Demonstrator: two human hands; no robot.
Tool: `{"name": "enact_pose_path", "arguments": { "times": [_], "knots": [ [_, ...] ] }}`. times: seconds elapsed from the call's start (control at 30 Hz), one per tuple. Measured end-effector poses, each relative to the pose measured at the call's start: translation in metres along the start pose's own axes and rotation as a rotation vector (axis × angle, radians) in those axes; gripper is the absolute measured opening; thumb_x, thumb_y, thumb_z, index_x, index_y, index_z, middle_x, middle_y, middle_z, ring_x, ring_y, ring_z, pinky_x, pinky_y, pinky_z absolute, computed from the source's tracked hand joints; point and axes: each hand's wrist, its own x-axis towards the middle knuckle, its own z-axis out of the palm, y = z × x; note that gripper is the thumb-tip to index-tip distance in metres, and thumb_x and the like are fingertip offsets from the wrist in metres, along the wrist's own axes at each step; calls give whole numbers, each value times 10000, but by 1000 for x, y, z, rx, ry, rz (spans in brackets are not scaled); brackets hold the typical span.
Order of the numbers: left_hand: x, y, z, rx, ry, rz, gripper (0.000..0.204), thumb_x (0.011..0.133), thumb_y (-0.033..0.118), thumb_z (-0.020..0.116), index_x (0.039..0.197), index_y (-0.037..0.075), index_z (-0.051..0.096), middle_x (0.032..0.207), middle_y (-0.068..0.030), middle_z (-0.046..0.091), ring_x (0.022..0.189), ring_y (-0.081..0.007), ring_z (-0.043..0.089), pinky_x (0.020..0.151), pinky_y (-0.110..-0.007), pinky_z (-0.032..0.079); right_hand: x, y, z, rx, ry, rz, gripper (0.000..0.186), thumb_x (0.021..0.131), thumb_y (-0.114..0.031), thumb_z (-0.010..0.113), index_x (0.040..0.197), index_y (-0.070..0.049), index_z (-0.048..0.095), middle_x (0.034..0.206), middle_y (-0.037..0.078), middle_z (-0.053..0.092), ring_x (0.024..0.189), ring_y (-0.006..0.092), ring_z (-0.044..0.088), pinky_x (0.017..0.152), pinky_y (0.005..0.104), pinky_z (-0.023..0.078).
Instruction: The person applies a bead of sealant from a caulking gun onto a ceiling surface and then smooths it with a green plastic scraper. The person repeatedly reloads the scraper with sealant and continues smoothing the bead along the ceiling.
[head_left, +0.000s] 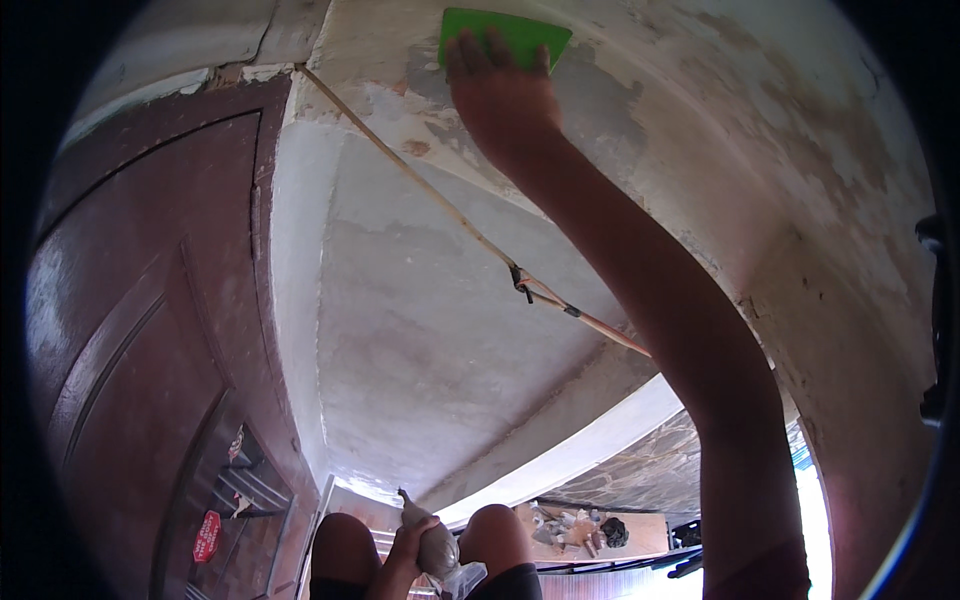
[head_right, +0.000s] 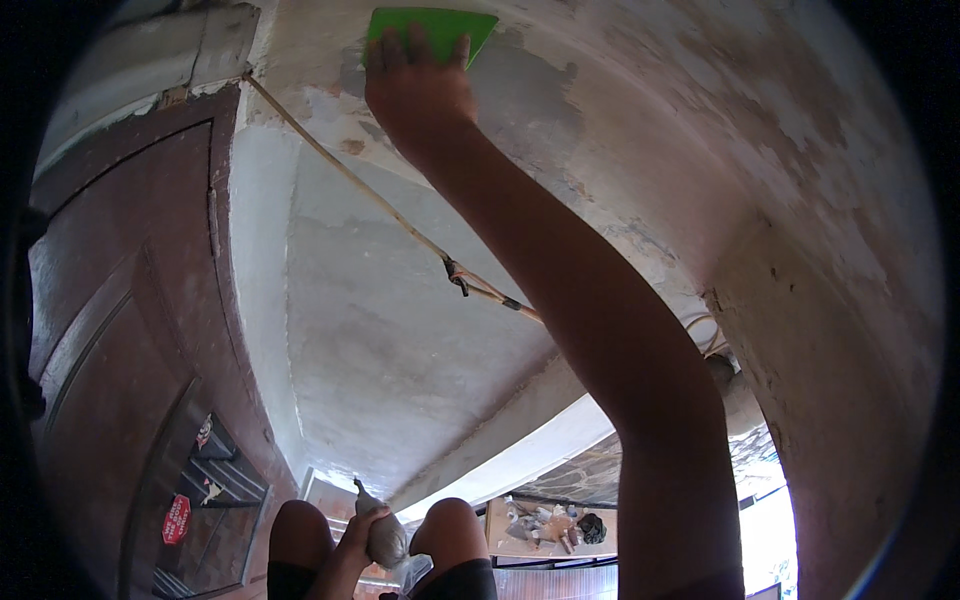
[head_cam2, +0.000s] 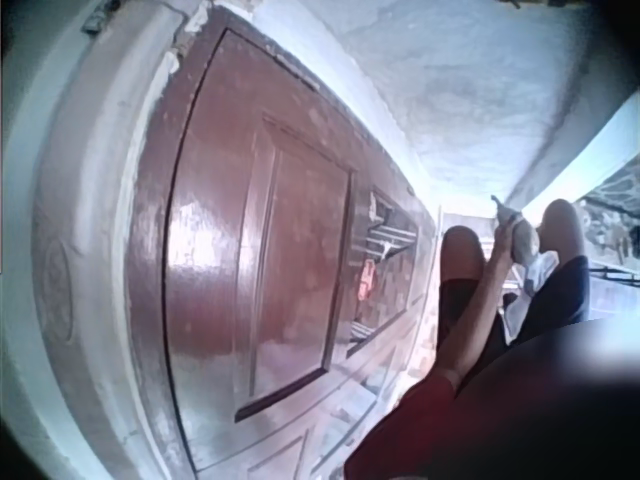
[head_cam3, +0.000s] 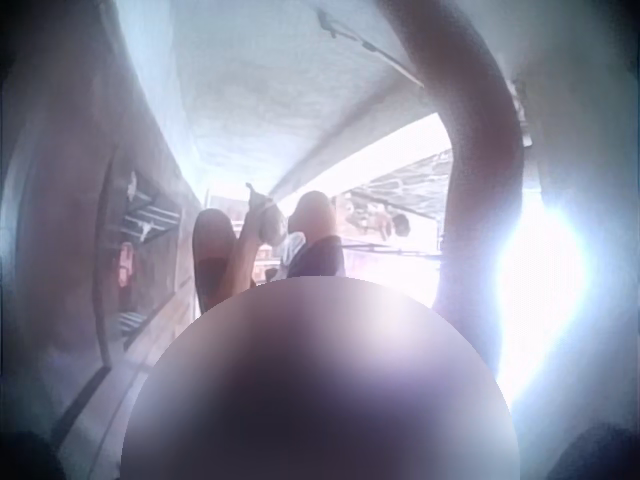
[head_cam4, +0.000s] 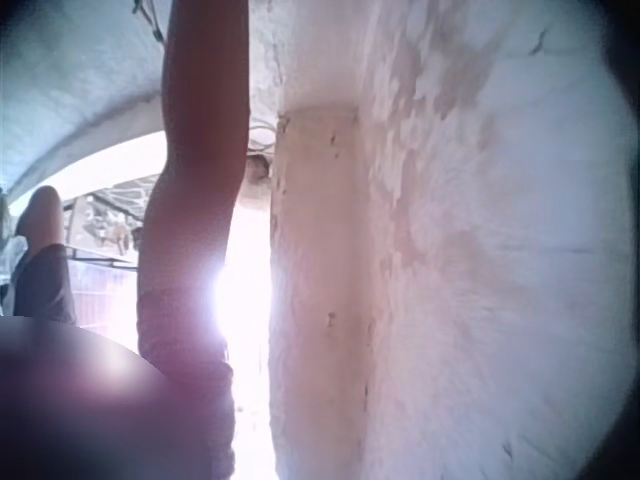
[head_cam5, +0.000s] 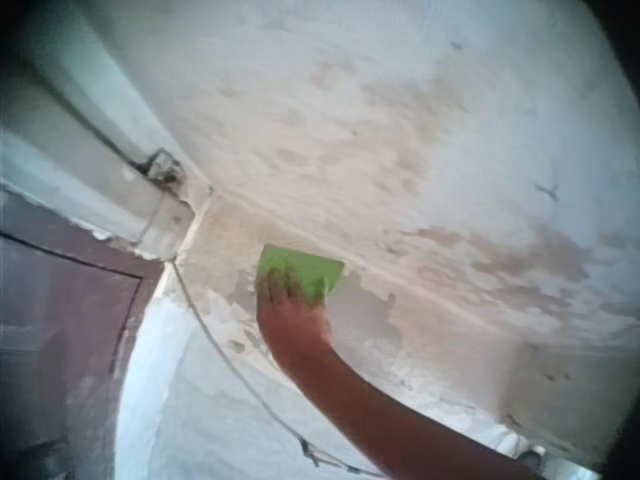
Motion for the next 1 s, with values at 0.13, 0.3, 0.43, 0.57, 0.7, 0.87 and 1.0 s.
{"name": "enact_pose_path", "arguments": {
  "times": [0.13,0.3,0.43,0.57,0.7,0.87,1.0],
  "knots": [
    [-5,3,-1,-5,35,39,362,766,234,733,1015,25,574,839,-95,611,736,-236,642,670,-395,546,-24,-30,5,-12,-140,-91,461,835,-150,600,1276,-36,531,1382,120,488,1289,303,462,956,593,450],
    [-10,8,-6,-26,40,61,384,745,235,753,998,-4,589,850,-110,623,726,-240,646,648,-388,546,-78,-45,-29,76,-345,-255,478,857,-167,572,1316,-48,513,1382,115,489,1301,300,451,965,590,441],
    [-12,14,-8,-39,54,83,386,748,240,749,997,-7,587,849,-113,624,725,-242,646,658,-394,545,-89,-38,-63,206,-550,-171,481,857,-132,567,1331,-75,508,1428,88,466,1329,256,438,1003,565,424],
    [-11,13,-8,-59,44,72,394,749,239,747,1002,-14,581,849,-115,622,732,-244,644,666,-403,544,-53,-5,-55,109,-124,-89,477,878,-158,576,1339,-66,499,1430,97,466,1339,256,425,1020,565,400],
    [-8,9,-4,-43,56,40,386,756,258,737,1015,27,568,851,-113,607,752,-256,636,671,-410,542,-4,10,-8,-16,-99,-62,483,853,-108,566,1331,-85,501,1429,86,466,1313,262,452,989,574,428],
    [-7,8,-3,-39,65,61,418,745,261,743,1035,27,554,862,-109,599,750,-253,633,670,-410,540,-32,-20,9,-74,-146,-178,463,877,-173,534,1321,-46,500,1413,125,468,1296,318,454,953,615,424],
    [-1,9,-9,-76,64,55,424,745,254,741,1047,31,544,860,-108,588,749,-256,629,668,-413,541,-76,-48,-29,70,-432,-266,458,901,-197,529,1323,-23,491,1408,153,466,1298,339,450,942,628,429]
  ]
}}
